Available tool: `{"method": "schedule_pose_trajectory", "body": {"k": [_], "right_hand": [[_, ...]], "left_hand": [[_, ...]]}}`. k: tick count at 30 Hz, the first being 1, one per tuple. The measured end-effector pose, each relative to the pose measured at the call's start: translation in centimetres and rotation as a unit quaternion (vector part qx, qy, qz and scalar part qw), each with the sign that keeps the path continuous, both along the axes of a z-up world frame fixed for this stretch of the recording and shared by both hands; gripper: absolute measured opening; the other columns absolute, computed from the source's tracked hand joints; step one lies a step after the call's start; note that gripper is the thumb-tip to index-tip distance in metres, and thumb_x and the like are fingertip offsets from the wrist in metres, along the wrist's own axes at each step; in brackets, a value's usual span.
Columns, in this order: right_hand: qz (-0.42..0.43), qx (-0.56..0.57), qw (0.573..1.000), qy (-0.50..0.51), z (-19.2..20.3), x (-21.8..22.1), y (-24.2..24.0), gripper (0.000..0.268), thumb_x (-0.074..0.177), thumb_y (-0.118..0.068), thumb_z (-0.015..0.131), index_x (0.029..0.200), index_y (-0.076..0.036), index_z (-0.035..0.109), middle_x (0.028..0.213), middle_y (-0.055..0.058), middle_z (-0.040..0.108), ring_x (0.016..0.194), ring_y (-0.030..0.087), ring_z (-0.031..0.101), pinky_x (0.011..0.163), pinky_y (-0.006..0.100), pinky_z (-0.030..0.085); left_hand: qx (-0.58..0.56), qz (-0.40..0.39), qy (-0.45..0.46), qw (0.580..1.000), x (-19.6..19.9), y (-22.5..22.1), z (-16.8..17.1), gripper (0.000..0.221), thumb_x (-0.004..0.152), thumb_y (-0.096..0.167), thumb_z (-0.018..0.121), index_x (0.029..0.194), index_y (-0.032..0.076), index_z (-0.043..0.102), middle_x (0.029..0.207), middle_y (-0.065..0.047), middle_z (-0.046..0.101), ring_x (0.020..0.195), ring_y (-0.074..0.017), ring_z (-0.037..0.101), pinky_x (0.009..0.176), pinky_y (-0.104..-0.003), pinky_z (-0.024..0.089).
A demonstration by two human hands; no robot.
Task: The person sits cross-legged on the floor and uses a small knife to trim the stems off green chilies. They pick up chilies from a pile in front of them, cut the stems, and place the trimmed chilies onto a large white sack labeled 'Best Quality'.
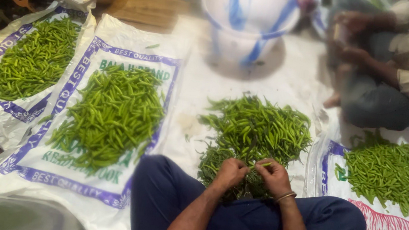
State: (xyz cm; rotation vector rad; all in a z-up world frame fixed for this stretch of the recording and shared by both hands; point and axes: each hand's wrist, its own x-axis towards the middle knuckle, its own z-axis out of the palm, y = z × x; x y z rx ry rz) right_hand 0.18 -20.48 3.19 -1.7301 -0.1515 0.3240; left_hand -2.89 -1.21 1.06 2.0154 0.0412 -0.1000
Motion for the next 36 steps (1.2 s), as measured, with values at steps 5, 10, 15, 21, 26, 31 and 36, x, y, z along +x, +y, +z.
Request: {"method": "schedule_pose_trajectory", "body": {"k": [5, 10, 15, 21, 26, 31, 36], "right_hand": [[-0.049, 0.395, 0.916, 0.061, 0.9, -0.9, -3.4, 0.009, 0.098, -0.009, 0.069, 0.106, -0.012, 0.073, 0.082, 0.003, 0.071, 0.062, 0.008, 0.058, 0.059, 0.025, 0.049], [-0.027, 0.475, 0.874, 0.099, -0.4, 1.3, -7.5, 0.041, 0.096, -0.002, 0.071, 0.135, -0.014, 0.073, 0.076, -0.002, 0.067, 0.059, 0.007, 0.052, 0.056, 0.024, 0.044], [-0.113, -0.315, 0.942, 0.002, -4.8, 5.0, -0.7, 0.03, 0.086, -0.029, 0.08, 0.111, -0.013, 0.081, 0.103, 0.011, 0.081, 0.094, 0.023, 0.076, 0.087, 0.033, 0.059], [-0.019, -0.46, 0.887, -0.027, -5.5, 7.6, 1.3, 0.037, 0.089, -0.037, 0.08, 0.119, -0.016, 0.078, 0.121, 0.012, 0.074, 0.111, 0.03, 0.07, 0.098, 0.038, 0.054], [-0.102, -0.034, 0.994, 0.015, -5.1, 6.3, -4.7, 0.029, 0.101, -0.028, 0.064, 0.119, -0.007, 0.075, 0.109, 0.007, 0.076, 0.096, 0.016, 0.068, 0.084, 0.032, 0.054], [-0.028, 0.227, 0.962, 0.147, -1.1, 1.4, -4.3, 0.021, 0.105, -0.024, 0.059, 0.111, -0.007, 0.069, 0.08, -0.003, 0.06, 0.066, 0.007, 0.051, 0.058, 0.022, 0.042], [0.018, 0.174, 0.976, 0.132, -0.2, 0.5, -2.4, 0.021, 0.105, -0.022, 0.056, 0.111, -0.007, 0.068, 0.076, -0.003, 0.058, 0.066, 0.007, 0.052, 0.059, 0.022, 0.044]], "left_hand": [[0.162, 0.119, 0.134, 0.97, 0.7, -0.1, -1.0, 0.023, 0.086, 0.018, 0.067, 0.092, -0.001, 0.077, 0.095, -0.027, 0.073, 0.092, -0.0429, 0.073, 0.084, -0.047, 0.057], [0.212, 0.104, 0.211, 0.948, 0.8, 0.9, 0.8, 0.025, 0.087, 0.017, 0.064, 0.103, 0.003, 0.077, 0.108, -0.023, 0.073, 0.102, -0.04, 0.071, 0.088, -0.05, 0.056], [0.218, 0.078, 0.218, 0.948, 0.0, 0.6, 3.3, 0.029, 0.09, 0.024, 0.067, 0.108, 0.003, 0.076, 0.109, -0.023, 0.073, 0.102, -0.0406, 0.07, 0.091, -0.05, 0.055], [0.15, 0.094, 0.2, 0.964, -0.3, 1.1, 5.5, 0.032, 0.086, 0.028, 0.07, 0.111, 0.008, 0.076, 0.107, -0.019, 0.075, 0.101, -0.0371, 0.071, 0.091, -0.048, 0.055], [-0.032, 0.066, 0.17, 0.983, 0.7, 0.9, 3.7, 0.037, 0.088, 0.035, 0.076, 0.114, 0.009, 0.076, 0.11, -0.012, 0.074, 0.102, -0.0282, 0.072, 0.092, -0.043, 0.055], [-0.293, 0.003, 0.084, 0.952, 0.7, -0.6, 3.6, 0.035, 0.092, 0.028, 0.077, 0.117, 0.005, 0.075, 0.095, -0.004, 0.075, 0.083, -0.0143, 0.069, 0.073, -0.032, 0.054], [-0.356, 0.067, 0.066, 0.93, 0.0, -0.2, 4.6, 0.026, 0.091, 0.021, 0.078, 0.107, 0.0, 0.077, 0.079, 0.0, 0.073, 0.061, -0.0061, 0.061, 0.051, -0.022, 0.046]]}}
